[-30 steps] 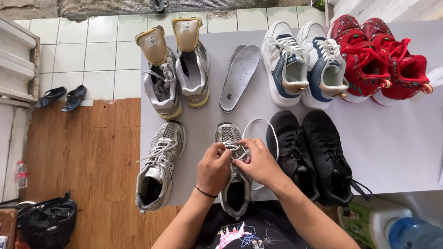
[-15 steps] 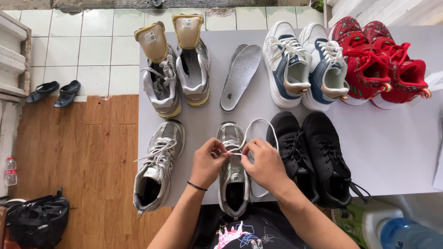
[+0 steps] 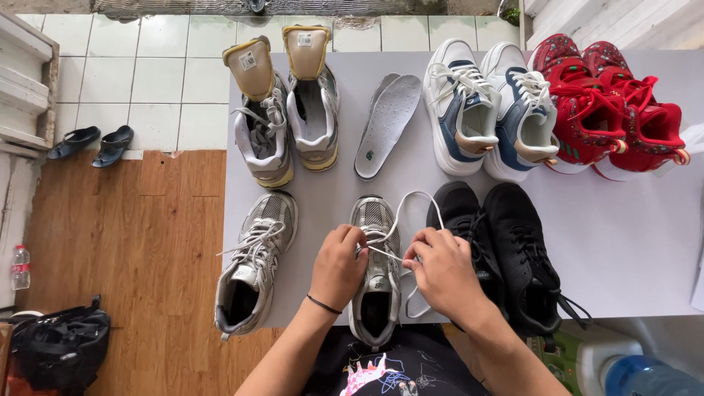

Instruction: Threading shoelaces through the eyelets of a pair of silver sneakers on a work table.

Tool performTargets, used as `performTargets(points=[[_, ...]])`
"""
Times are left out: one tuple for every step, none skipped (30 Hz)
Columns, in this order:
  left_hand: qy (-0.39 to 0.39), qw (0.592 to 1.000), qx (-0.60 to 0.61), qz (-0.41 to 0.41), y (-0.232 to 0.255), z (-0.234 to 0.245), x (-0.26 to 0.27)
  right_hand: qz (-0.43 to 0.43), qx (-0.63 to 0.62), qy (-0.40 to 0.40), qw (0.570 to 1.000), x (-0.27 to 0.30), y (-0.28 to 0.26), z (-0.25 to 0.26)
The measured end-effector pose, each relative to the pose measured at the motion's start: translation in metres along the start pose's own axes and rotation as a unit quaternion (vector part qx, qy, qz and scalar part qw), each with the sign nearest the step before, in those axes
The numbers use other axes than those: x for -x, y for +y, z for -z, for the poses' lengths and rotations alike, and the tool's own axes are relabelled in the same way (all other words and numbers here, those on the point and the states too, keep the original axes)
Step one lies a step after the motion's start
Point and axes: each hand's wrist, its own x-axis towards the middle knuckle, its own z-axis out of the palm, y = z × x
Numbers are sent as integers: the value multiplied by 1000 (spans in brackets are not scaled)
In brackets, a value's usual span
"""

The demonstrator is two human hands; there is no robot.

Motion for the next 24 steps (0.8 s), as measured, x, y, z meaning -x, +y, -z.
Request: performTargets(points=[[17,1000,-20,-7,-1,-4,3,0,3,-9,1000,2,-1,-2],[34,999,-40,-13,-2,-9,6,1,6,-19,1000,5,-1,-3],[34,999,-40,-14,-2,-9,8,1,6,-18,1000,4,-5,3],[51,998,-42,-13,-2,-10,9,-1,4,-42,999,4,-9,10],[67,997,-44,-12,-2,-10,12,-4,0,-66,998,4,-14,17],[66,997,-45,-12,-1,-8,11,-4,0,-66,998,0,-11,11],[67,997,-40,-6,1,-8,11,-8,-9,-28,1000,-4,-8,5],[68,997,-36,1,3,-7,11,-11,-19,10,1000,-7,-4,0],[68,997,-36,-1,5,-8,10,-12,-19,12,1000,-12,2,-14],[69,997,-24,19,7,-9,9,-11,-13,22,1000,-17,8,-27],[70,997,-12,40,8,-9,9,-9,-7,31,999,-23,14,-41],[70,997,-12,39,6,-10,8,-9,-8,32,999,-28,12,-45],[62,997,-15,41,4,-11,8,10,-10,63,998,-33,11,-49],[53,997,-18,44,2,-12,7,28,-12,93,995,-38,9,-54],[53,997,-18,44,0,-12,7,28,-12,93,995,-41,10,-56],[47,998,-26,45,-1,-12,7,56,12,112,992,-44,11,-59],[41,998,-34,45,-3,-12,7,85,34,130,987,-47,11,-62],[41,998,-35,45,-2,-10,7,86,34,131,987,-46,9,-62],[36,997,-39,54,-1,-8,8,108,44,149,982,-45,8,-61],[31,997,-43,62,1,-7,8,130,54,168,976,-44,7,-61],[31,997,-42,62,2,-6,10,129,56,168,976,-42,7,-61],[26,996,-51,71,3,-5,12,143,58,169,973,-40,8,-62],[20,995,-61,80,4,-5,13,155,61,172,971,-38,8,-62],[20,995,-60,78,2,-7,11,154,62,172,971,-37,12,-62]])
